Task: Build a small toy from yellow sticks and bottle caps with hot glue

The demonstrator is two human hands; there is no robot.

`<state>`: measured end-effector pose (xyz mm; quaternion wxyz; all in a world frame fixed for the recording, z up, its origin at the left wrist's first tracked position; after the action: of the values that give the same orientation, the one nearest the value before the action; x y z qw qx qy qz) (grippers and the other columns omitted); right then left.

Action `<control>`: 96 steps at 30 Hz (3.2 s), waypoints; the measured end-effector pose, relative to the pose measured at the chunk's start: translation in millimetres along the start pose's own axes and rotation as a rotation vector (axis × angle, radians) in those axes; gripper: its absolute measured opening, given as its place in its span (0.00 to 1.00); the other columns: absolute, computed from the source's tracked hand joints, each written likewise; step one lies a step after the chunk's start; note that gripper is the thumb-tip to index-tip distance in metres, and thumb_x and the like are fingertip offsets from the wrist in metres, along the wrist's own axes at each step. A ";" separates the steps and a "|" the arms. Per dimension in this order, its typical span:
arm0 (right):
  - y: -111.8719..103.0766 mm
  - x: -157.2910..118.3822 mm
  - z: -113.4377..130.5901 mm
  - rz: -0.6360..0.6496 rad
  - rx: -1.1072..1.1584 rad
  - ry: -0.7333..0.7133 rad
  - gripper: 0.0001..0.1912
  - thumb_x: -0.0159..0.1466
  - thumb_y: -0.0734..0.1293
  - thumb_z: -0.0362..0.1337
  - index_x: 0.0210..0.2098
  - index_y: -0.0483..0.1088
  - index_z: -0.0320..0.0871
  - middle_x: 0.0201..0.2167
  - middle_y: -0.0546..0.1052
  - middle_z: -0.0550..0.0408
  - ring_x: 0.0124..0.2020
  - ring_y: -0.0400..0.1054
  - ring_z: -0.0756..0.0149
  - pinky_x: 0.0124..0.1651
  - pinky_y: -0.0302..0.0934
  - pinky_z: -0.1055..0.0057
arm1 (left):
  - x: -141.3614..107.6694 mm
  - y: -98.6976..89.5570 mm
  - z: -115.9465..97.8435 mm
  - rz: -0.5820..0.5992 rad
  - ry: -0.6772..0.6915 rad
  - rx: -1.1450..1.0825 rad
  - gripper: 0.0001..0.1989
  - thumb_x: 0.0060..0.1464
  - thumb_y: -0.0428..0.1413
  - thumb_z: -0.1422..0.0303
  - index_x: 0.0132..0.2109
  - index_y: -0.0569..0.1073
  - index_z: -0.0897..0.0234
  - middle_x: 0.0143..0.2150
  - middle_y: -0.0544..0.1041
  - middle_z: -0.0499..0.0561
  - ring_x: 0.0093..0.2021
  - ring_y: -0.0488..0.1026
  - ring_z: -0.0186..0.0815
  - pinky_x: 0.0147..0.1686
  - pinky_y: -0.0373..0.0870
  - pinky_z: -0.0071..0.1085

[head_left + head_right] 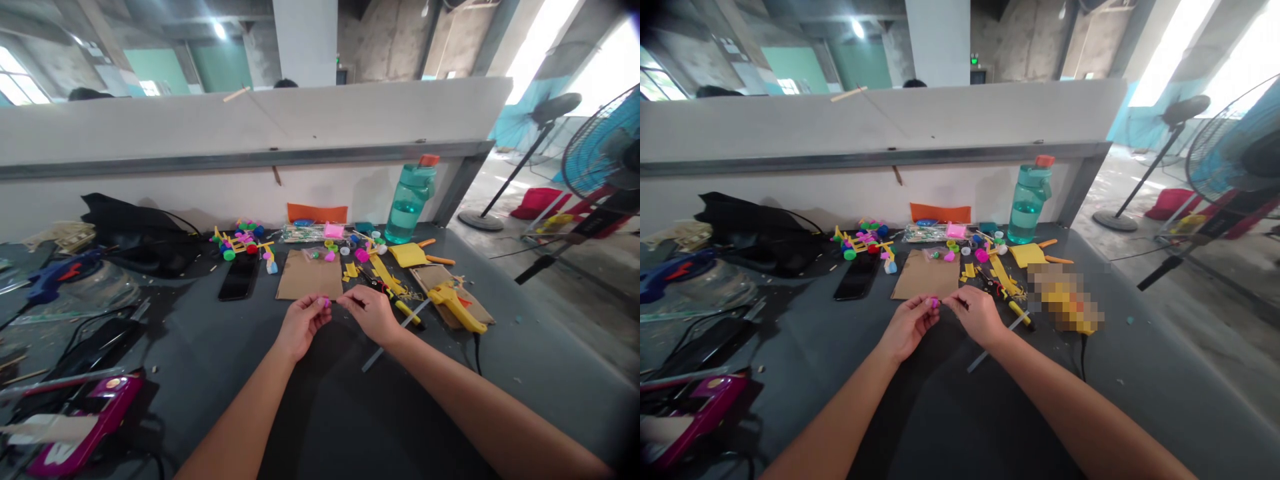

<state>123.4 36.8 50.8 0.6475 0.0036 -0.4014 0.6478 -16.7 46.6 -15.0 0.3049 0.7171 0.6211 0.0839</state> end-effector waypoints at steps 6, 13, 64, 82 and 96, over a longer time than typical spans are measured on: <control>8.3 -2.4 8.3 0.100 -0.008 -0.048 0.16 0.56 0.70 0.39 0.45 0.70 0.47 0.34 0.72 0.54 0.33 0.67 0.67 0.35 0.65 0.71 | -0.5 1.9 1.5 0.006 0.040 0.088 0.16 0.41 0.65 0.64 0.36 0.73 0.68 0.26 0.74 0.47 0.24 0.71 0.27 0.26 0.72 0.24; 9.4 -5.7 16.1 0.086 -0.003 -0.156 0.07 0.62 0.64 0.34 0.39 0.73 0.46 0.33 0.75 0.52 0.35 0.69 0.65 0.39 0.65 0.69 | 0.2 4.3 5.1 0.060 0.058 0.147 0.16 0.43 0.63 0.59 0.30 0.71 0.68 0.26 0.74 0.48 0.26 0.73 0.30 0.27 0.72 0.27; 32.9 -7.1 -9.4 0.359 0.833 0.548 0.10 0.53 0.69 0.41 0.29 0.69 0.40 0.20 0.67 0.62 0.16 0.54 0.79 0.17 0.46 0.79 | 6.9 -4.5 -5.9 0.003 0.152 0.084 0.12 0.45 0.62 0.68 0.37 0.73 0.68 0.30 0.75 0.49 0.30 0.72 0.29 0.32 0.72 0.27; 4.3 87.1 -74.5 0.037 -0.165 0.270 0.10 0.57 0.65 0.42 0.31 0.74 0.43 0.27 0.76 0.57 0.28 0.68 0.68 0.31 0.59 0.73 | 9.2 5.7 11.6 0.040 0.176 0.387 0.12 0.51 0.51 0.64 0.39 0.69 0.67 0.25 0.72 0.48 0.19 0.68 0.28 0.20 0.66 0.26; 55.0 117.5 -101.3 0.225 -0.504 0.133 0.07 0.59 0.64 0.33 0.31 0.75 0.43 0.35 0.77 0.52 0.39 0.69 0.63 0.42 0.58 0.71 | 13.9 3.7 18.0 0.051 0.163 0.400 0.10 0.50 0.49 0.65 0.37 0.69 0.66 0.25 0.70 0.47 0.19 0.66 0.28 0.19 0.64 0.25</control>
<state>110.3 197.0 15.5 0.5768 -0.2446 -0.5044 0.5941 -1.6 53.6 -31.0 0.1031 0.7696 0.6296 0.0244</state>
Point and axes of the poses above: each hand's wrist, its own x-axis towards the middle knuckle, its own y-axis out of the palm, z = x × y, the point moved 7 cm from there along x, towards the middle knuckle
